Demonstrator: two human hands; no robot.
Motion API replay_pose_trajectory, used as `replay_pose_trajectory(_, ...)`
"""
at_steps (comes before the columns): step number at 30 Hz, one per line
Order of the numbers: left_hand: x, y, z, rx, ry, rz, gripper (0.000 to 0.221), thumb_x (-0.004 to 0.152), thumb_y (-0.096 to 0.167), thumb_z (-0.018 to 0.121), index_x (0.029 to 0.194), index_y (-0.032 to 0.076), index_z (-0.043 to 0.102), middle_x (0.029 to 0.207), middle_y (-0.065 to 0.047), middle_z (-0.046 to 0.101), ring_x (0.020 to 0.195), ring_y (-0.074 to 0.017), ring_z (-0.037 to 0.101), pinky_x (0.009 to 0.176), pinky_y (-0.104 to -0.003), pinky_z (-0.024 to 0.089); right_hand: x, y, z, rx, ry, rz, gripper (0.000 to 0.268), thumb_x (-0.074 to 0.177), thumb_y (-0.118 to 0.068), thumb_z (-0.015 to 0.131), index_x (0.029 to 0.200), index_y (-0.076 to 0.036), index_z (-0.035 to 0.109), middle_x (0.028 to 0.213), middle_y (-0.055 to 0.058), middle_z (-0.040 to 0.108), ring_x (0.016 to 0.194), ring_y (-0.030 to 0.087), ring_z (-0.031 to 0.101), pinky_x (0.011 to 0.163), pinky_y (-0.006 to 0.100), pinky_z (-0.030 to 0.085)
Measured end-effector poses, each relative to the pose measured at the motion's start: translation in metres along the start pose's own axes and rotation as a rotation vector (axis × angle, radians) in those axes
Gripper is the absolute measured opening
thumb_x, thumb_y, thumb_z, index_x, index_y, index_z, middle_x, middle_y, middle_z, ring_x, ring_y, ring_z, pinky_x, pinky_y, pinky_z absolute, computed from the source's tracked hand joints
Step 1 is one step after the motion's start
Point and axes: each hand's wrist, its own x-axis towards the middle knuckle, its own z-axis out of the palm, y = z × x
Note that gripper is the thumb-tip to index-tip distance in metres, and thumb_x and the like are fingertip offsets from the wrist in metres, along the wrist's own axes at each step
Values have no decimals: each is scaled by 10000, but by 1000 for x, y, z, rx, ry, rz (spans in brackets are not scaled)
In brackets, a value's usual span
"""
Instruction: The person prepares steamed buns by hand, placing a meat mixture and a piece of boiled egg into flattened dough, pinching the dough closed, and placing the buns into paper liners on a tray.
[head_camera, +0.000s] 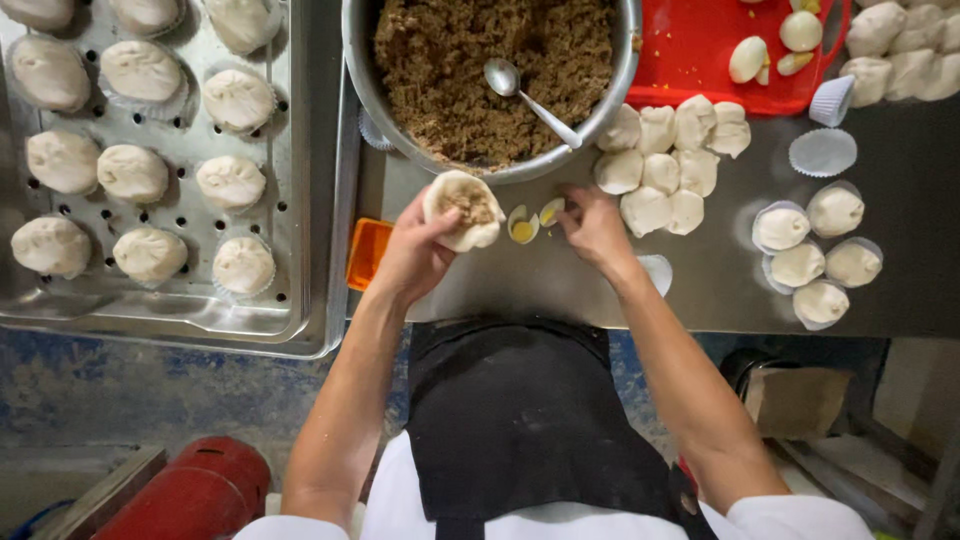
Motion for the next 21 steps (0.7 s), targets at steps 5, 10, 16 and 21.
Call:
replay_pose_trajectory(5,-2,-21,-9,28,-17,-41,469,985,81,645,1425,7,498,1328,-156,617,1232,-287,622,1072,-443,546,-7,32,18,-152,8,-54,275,852,-118,790,1105,-30,729,956,175,694,805,297,703,734,388,561)
replay_pose_trajectory(10,7,-38,-22,-134,-21,-80,478,984,124,647,1417,-14,499,1336,-155,622,1247,-273,622,1085,-435,528,-16,26,-3,174,-80,245,229,911,-101,747,1120,-19,702,973,143,749,818,186,714,729,315,577)
replay_pose_trajectory(16,16,-64,-25,-26,-51,-117,468,1001,197,644,1396,-10,503,1322,-149,632,1203,-257,644,1032,-427,553,-38,-57,-20,566,-109,199,225,947,-82,685,1159,-8,684,1014,90,747,876,134,731,764,251,630)
replay_pose_trajectory(21,15,-68,0,137,-113,-28,472,995,171,701,1392,-3,516,1261,-117,631,1140,-197,641,987,-371,559,-57,-143,-24,44,21,-97,180,941,-55,730,1116,-18,734,930,127,729,712,210,686,657,323,555)
